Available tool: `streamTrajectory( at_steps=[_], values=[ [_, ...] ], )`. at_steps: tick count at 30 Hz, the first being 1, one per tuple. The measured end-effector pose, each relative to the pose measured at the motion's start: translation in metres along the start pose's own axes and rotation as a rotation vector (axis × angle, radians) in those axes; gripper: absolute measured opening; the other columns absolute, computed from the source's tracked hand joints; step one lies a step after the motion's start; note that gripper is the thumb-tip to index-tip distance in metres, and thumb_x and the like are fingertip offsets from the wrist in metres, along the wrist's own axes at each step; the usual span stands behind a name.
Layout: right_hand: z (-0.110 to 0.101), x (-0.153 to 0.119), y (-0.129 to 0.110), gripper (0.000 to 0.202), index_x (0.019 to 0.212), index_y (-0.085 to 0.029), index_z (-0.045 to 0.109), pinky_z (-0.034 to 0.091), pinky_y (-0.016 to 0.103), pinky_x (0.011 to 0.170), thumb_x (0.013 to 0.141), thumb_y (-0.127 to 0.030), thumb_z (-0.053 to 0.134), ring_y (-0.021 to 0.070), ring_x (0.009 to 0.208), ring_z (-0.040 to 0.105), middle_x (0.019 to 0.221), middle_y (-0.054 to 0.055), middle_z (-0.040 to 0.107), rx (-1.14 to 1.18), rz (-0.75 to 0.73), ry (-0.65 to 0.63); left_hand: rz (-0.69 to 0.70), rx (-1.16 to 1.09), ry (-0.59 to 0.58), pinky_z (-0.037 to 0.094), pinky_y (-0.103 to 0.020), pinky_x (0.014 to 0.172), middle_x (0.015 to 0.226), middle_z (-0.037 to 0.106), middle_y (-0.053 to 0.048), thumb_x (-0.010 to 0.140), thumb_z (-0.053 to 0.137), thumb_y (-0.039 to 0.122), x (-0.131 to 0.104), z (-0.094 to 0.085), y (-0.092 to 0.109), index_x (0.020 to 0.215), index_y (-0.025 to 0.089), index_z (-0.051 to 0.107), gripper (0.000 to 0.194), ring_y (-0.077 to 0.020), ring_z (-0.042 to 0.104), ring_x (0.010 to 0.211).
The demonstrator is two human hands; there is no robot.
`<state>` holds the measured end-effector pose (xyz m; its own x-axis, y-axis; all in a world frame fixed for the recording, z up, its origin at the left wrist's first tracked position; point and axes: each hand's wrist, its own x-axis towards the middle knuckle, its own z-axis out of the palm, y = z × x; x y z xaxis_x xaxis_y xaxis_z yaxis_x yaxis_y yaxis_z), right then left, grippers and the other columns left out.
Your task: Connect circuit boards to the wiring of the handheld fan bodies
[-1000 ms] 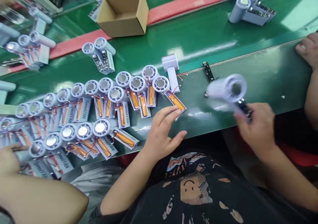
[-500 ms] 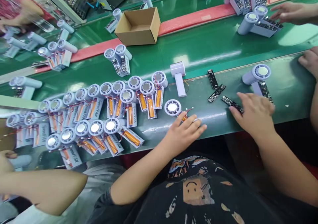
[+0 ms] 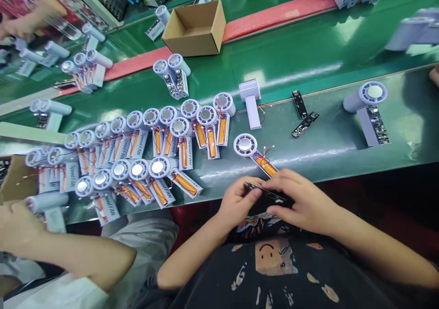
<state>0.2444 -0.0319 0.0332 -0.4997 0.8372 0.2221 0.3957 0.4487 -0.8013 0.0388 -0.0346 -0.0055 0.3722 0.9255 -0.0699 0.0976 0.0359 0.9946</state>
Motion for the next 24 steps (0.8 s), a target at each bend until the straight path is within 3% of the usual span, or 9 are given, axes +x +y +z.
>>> streamTrajectory(
  at_steps=[3, 5, 7, 9, 11, 14, 16, 20, 24],
  values=[
    [-0.004, 0.016, 0.019, 0.027, 0.113, -0.019, 0.061, 0.052, 0.037, 0.079, 0.088, -0.032, 0.061, 0.0207, 0.089, 0.062, 0.1, 0.009, 0.066, -0.068, 0.125, 0.13, -0.002, -0.276, 0.159, 0.056, -0.039, 0.085, 0.084, 0.066, -0.001, 0.088, 0.063, 0.036, 0.002, -0.007, -0.004, 0.083, 0.021, 0.051, 0.02, -0.0181, 0.07, 0.085],
    [-0.005, 0.03, 0.031, 0.025, 0.11, -0.019, 0.063, 0.05, 0.035, 0.076, 0.09, -0.033, 0.058, 0.02, 0.085, 0.061, 0.098, 0.008, 0.066, -0.163, 0.279, 0.062, -0.02, -0.408, 0.153, 0.057, -0.034, 0.075, 0.075, 0.056, 0.006, 0.082, 0.066, 0.028, 0.006, -0.013, -0.002, 0.085, 0.022, 0.044, 0.023, -0.0122, 0.066, 0.069],
    [0.0, 0.043, 0.037, 0.023, 0.105, -0.018, 0.065, 0.046, 0.032, 0.071, 0.089, -0.034, 0.061, 0.0194, 0.081, 0.061, 0.094, 0.007, 0.067, -0.242, 0.377, -0.042, -0.066, -0.436, 0.117, 0.05, -0.023, 0.058, 0.072, 0.048, 0.009, 0.077, 0.064, 0.021, 0.011, -0.017, 0.003, 0.09, 0.024, 0.041, 0.027, -0.0058, 0.051, 0.052],
    [0.009, 0.051, 0.035, 0.016, 0.092, -0.018, 0.065, 0.042, 0.03, 0.066, 0.088, -0.033, 0.061, 0.0185, 0.076, 0.059, 0.087, 0.006, 0.066, -0.293, 0.412, -0.075, -0.053, -0.275, 0.111, 0.04, -0.018, 0.049, 0.073, 0.044, 0.008, 0.075, 0.059, 0.017, 0.015, -0.017, 0.008, 0.094, 0.025, 0.043, 0.027, -0.0046, 0.041, 0.049],
    [0.019, 0.052, 0.029, 0.015, 0.08, -0.019, 0.062, 0.039, 0.029, 0.063, 0.09, -0.03, 0.057, 0.0181, 0.073, 0.059, 0.082, 0.006, 0.065, -0.324, 0.424, -0.069, 0.047, 0.099, 0.135, 0.041, -0.021, 0.053, 0.078, 0.049, 0.004, 0.075, 0.058, 0.016, 0.019, -0.017, 0.012, 0.099, 0.024, 0.05, 0.026, -0.0081, 0.048, 0.058],
    [0.031, 0.044, 0.023, 0.015, 0.078, -0.019, 0.061, 0.038, 0.029, 0.062, 0.089, -0.021, 0.052, 0.0183, 0.071, 0.06, 0.079, 0.006, 0.066, -0.299, 0.392, -0.082, 0.186, 0.701, 0.143, 0.046, -0.026, 0.065, 0.094, 0.06, -0.004, 0.083, 0.056, 0.017, 0.025, -0.015, 0.013, 0.108, 0.022, 0.06, 0.026, -0.0162, 0.059, 0.079],
    [0.036, 0.036, 0.024, 0.015, 0.083, -0.019, 0.063, 0.041, 0.029, 0.066, 0.088, -0.016, 0.049, 0.0184, 0.075, 0.061, 0.082, 0.006, 0.068, -0.221, 0.338, -0.075, 0.225, 0.908, 0.114, 0.045, -0.026, 0.062, 0.1, 0.063, -0.006, 0.087, 0.052, 0.017, 0.028, -0.014, 0.012, 0.112, 0.022, 0.063, 0.028, -0.0168, 0.061, 0.079],
    [0.04, 0.027, 0.03, 0.016, 0.082, -0.02, 0.063, 0.043, 0.029, 0.068, 0.086, -0.016, 0.049, 0.0169, 0.073, 0.06, 0.079, 0.004, 0.068, -0.077, 0.31, 0.026, 0.255, 0.924, 0.079, 0.044, -0.025, 0.06, 0.094, 0.064, -0.004, 0.089, 0.053, 0.017, 0.031, -0.017, 0.013, 0.098, 0.02, 0.066, 0.016, -0.0153, 0.06, 0.074],
    [0.037, 0.027, 0.035, 0.009, 0.074, -0.021, 0.057, 0.039, 0.029, 0.063, 0.079, -0.02, 0.049, 0.0163, 0.066, 0.053, 0.071, 0.002, 0.062, -0.016, 0.408, 0.124, 0.275, 0.592, 0.184, 0.047, -0.026, 0.067, 0.08, 0.062, -0.002, 0.084, 0.052, 0.013, 0.032, -0.025, 0.012, 0.08, 0.018, 0.06, 0.01, -0.0144, 0.059, 0.073]
  ],
)
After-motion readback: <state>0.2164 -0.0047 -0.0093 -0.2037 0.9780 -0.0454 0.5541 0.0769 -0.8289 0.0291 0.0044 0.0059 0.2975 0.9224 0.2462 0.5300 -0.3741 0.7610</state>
